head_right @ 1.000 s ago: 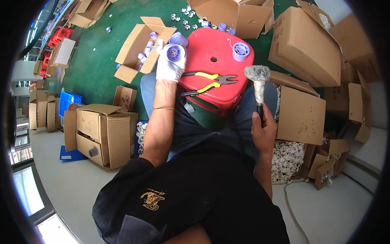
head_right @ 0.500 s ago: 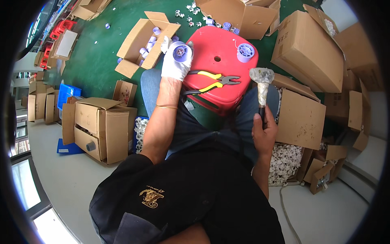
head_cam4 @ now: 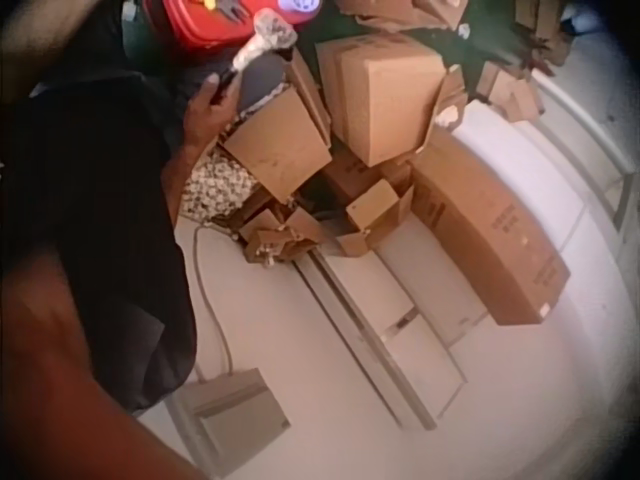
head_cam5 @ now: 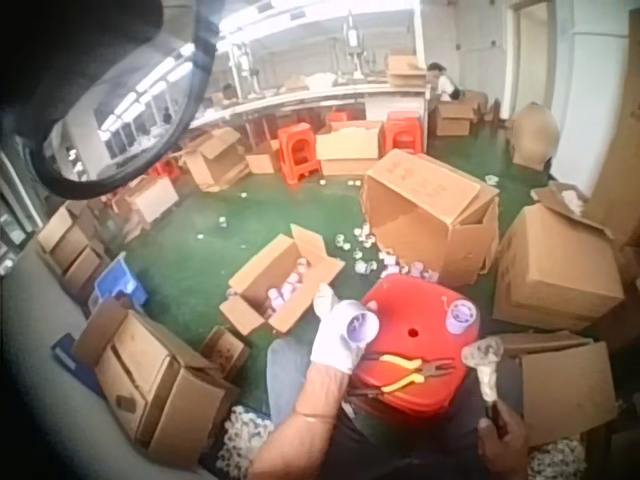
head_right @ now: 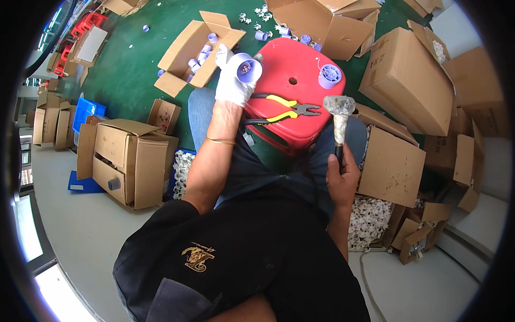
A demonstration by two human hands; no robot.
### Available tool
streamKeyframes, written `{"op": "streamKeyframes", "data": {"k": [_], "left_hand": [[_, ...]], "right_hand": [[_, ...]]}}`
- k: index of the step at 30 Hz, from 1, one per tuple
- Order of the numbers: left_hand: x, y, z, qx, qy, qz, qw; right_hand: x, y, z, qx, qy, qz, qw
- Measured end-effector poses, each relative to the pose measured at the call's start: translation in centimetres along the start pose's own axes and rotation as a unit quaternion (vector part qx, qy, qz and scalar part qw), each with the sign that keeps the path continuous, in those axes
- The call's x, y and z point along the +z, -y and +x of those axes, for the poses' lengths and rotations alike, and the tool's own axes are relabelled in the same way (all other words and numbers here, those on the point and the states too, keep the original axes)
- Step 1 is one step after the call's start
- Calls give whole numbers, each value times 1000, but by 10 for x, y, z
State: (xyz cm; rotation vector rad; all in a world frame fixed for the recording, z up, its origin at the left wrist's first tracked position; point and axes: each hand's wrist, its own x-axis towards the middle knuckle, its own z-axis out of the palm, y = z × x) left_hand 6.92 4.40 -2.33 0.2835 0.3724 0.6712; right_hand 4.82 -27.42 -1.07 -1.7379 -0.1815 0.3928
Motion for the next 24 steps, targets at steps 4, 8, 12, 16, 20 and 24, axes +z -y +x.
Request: {"op": "streamKeyframes", "data": {"k": [4, 8, 12, 16, 20, 24], "left_hand": [[7, -5, -5, 12, -1, -17, 1000], [-5, -2, 4, -12, 10, -39, 999], [-86, 12, 64, 61, 99, -30, 993], [-81, 24, 63, 66, 107, -24, 992], [-29, 21, 21, 35, 88, -22, 995], [14, 14, -31, -17, 97, -26, 995]], "right_hand": [[0, -3, 0, -4, 11, -6, 1000], [-1, -5, -2, 2, 7, -4, 1000], [7, 4, -3, -8, 21, -2, 1000], [15, 13, 2, -55, 34, -43, 997], [37, 32, 19, -132, 59, -86, 986], [78, 60, 32, -153, 78, 3, 985]]}}
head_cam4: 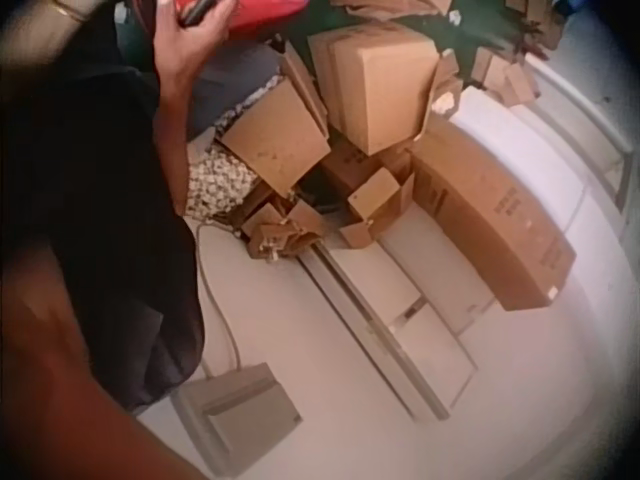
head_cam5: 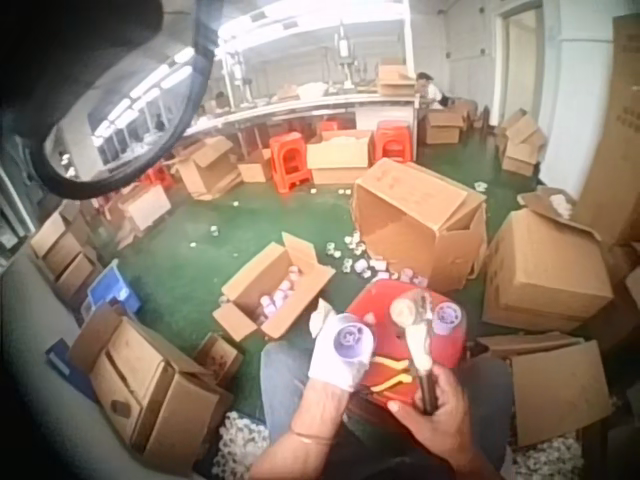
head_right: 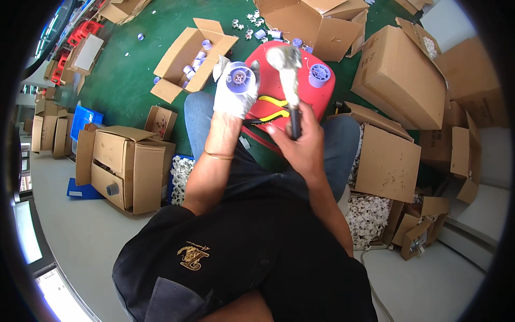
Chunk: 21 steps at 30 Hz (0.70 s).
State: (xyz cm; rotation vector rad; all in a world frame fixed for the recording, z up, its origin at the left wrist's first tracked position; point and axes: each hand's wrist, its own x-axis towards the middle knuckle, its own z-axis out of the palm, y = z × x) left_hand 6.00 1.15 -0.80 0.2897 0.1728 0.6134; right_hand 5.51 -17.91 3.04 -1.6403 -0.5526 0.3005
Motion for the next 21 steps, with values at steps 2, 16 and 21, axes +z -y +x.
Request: {"op": "streamKeyframes", "data": {"k": [2, 16, 21], "left_hand": [[-33, 7, -3, -66, -25, -56, 996], [-30, 24, -18, -167, -55, -49, 983], [-16, -4, -21, -43, -96, 49, 993]], "right_hand": [[22, 5, 8, -18, 2, 18, 1000], [22, -1, 6, -71, -94, -21, 993], [13, 22, 18, -38, -94, 17, 995]]}}
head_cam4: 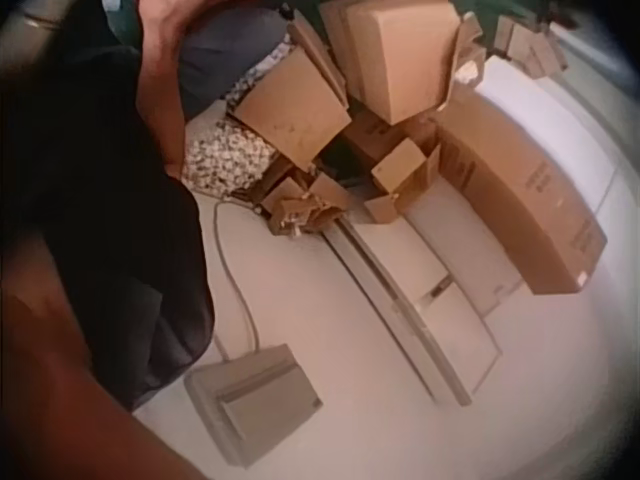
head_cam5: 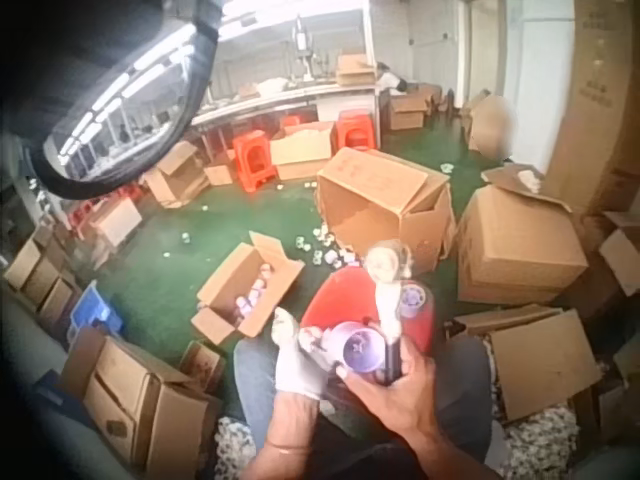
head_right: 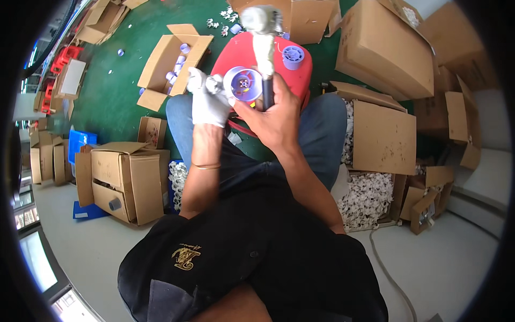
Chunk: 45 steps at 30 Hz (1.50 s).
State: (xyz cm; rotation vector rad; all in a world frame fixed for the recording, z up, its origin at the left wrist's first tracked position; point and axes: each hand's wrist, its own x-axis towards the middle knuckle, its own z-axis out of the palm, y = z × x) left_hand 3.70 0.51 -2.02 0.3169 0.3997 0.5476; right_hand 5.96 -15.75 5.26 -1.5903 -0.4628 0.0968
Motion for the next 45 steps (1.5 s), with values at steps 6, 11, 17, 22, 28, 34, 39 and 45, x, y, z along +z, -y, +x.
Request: {"op": "streamKeyframes", "data": {"k": [6, 11, 17, 22, 28, 34, 39, 45], "left_hand": [[2, -23, -26, 35, 33, 227, 973], [15, -27, -43, 2, 105, 377, 920], [-13, -30, -15, 234, 188, 543, 784], [-33, -81, 32, 332, 122, 599, 718], [-45, -191, 113, 341, -36, 645, 683], [-60, -273, 216, 283, -231, 720, 590], [-5, -224, 199, 230, -201, 610, 731], [48, -112, 167, 176, 146, 581, 781]], "right_hand": [[4, -10, 2, -17, 0, -19, 1000], [9, -21, 2, -14, 12, -52, 998], [18, -16, 9, 20, 72, -83, 994], [24, -14, 10, 34, 74, 58, 995], [-54, -33, -9, 87, 56, -84, 991], [-121, -68, -53, 159, -66, -116, 978], [-151, -73, -79, 182, -115, -181, 960], [-149, -79, -77, 174, -99, -132, 971]]}}
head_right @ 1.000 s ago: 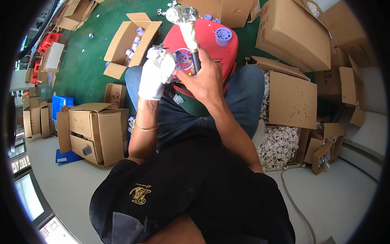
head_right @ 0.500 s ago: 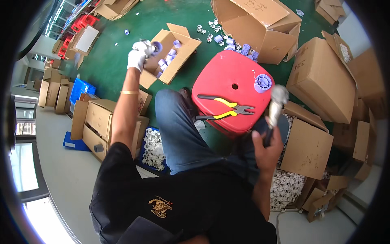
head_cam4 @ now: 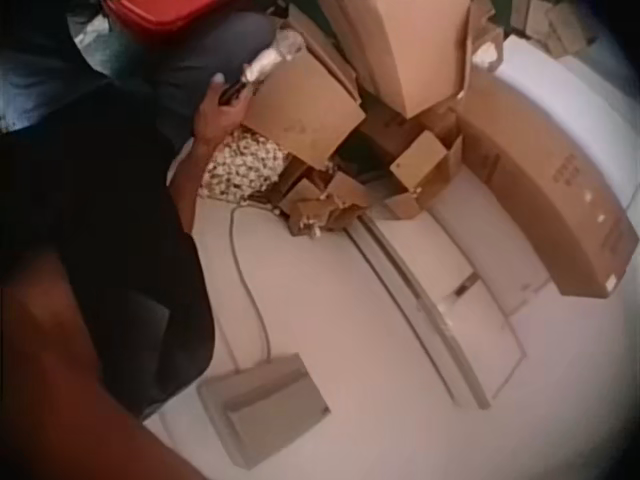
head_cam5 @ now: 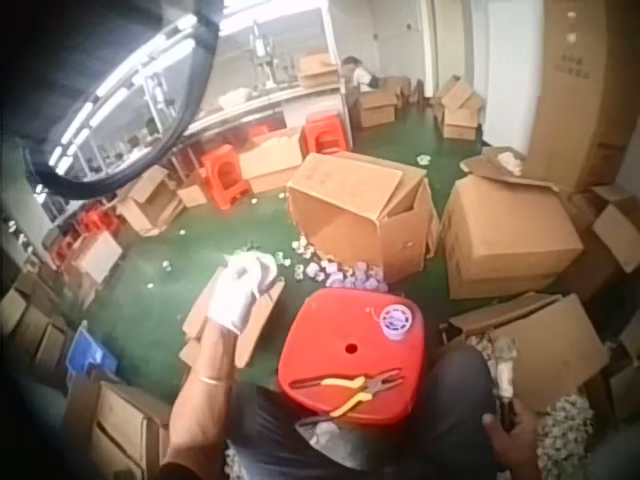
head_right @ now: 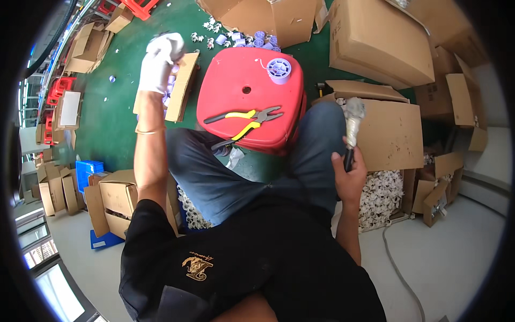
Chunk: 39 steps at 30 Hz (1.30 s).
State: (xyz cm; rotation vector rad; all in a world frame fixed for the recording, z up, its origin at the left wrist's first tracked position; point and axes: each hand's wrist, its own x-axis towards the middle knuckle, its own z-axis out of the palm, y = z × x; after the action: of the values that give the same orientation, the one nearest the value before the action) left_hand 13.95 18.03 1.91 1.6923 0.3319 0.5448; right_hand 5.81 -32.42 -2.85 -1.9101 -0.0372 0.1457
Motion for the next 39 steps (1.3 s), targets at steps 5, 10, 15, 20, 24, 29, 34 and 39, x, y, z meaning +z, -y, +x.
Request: {"op": "streamKeyframes", "data": {"k": [5, 10, 15, 20, 24, 29, 34, 39], "left_hand": [[125, -49, -53, 240, 103, 101, 960], [170, -14, -54, 190, 67, 91, 975], [178, 5, -52, 150, 52, 111, 981], [185, 6, -57, 180, 20, 134, 974], [188, 14, -56, 194, 22, 128, 972], [192, 16, -59, 161, 40, 129, 978], [188, 21, -66, 198, 96, 20, 975], [170, 14, -86, 169, 135, 36, 976]], "right_hand": [[12, 10, 6, -12, 19, 32, 999], [16, 10, 3, -32, 36, 55, 997], [15, 1, -4, -39, 26, 65, 997], [12, -3, -5, -42, 15, 53, 998], [12, -3, -7, -43, 14, 40, 998], [14, -2, -10, -42, 26, 56, 997], [16, 6, -10, -52, 41, 48, 997], [17, 20, 0, -30, 71, 54, 996]]}}
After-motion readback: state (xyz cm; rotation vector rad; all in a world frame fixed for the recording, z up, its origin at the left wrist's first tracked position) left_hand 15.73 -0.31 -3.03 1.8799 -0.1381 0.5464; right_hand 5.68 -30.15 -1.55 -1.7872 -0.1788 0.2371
